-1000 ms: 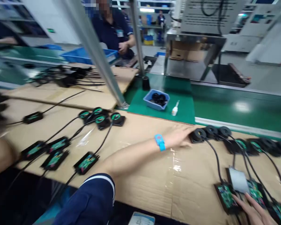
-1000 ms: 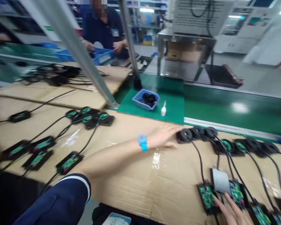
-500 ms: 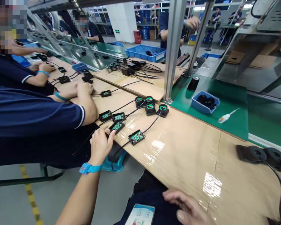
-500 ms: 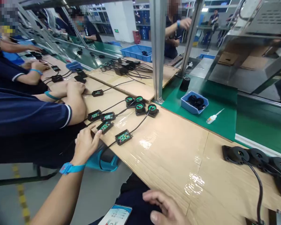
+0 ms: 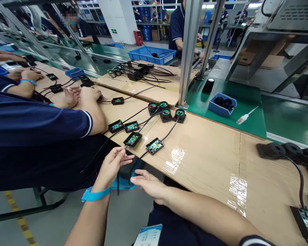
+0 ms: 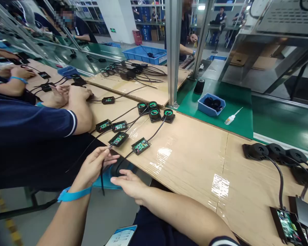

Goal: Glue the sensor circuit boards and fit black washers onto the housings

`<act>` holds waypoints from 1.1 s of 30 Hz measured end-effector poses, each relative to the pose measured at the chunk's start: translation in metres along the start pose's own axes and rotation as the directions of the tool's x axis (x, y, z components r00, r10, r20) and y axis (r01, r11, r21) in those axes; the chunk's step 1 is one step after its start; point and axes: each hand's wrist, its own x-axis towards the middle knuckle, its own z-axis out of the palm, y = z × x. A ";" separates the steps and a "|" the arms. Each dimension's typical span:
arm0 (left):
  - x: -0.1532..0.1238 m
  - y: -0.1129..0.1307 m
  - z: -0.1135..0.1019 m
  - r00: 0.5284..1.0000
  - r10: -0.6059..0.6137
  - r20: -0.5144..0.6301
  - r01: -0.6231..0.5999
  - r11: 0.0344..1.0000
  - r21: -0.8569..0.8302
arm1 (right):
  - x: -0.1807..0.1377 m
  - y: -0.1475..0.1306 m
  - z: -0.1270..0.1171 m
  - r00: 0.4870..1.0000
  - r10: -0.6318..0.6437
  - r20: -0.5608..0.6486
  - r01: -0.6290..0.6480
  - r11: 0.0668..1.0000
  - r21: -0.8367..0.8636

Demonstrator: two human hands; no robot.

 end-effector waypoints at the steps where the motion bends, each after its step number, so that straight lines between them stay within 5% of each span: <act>1: -0.002 0.001 0.003 0.999 0.006 0.039 -0.006 1.000 0.001 | 0.008 -0.003 0.008 1.000 -0.014 -0.004 0.014 1.000 0.014; 7: -0.006 0.019 -0.008 0.976 0.120 0.184 -0.150 0.976 0.160 | 0.020 -0.014 0.029 0.995 -0.101 0.017 0.099 0.992 0.080; 11: 0.049 0.044 -0.011 0.951 0.281 0.132 -0.305 0.924 0.231 | -0.013 -0.013 0.012 0.986 -0.167 0.002 0.167 0.985 0.053; 16: 0.148 0.072 0.043 0.838 0.407 0.362 -0.479 0.867 0.134 | -0.042 -0.009 -0.012 0.958 -0.239 -0.156 0.237 0.971 -0.037; 20: 0.191 0.083 0.075 0.757 0.444 0.479 -0.538 0.840 0.071 | -0.026 -0.009 -0.010 0.969 -0.174 -0.176 0.179 0.984 0.013; 26: 0.211 0.082 0.080 0.678 0.412 0.609 -0.534 0.845 0.023 | -0.015 -0.019 0.003 0.954 -0.255 -0.161 0.270 0.959 0.084; 33: 0.210 0.075 0.103 0.657 0.390 0.645 -0.535 0.844 0.034 | -0.105 -0.034 -0.057 0.930 -0.320 -0.179 0.321 0.947 -0.025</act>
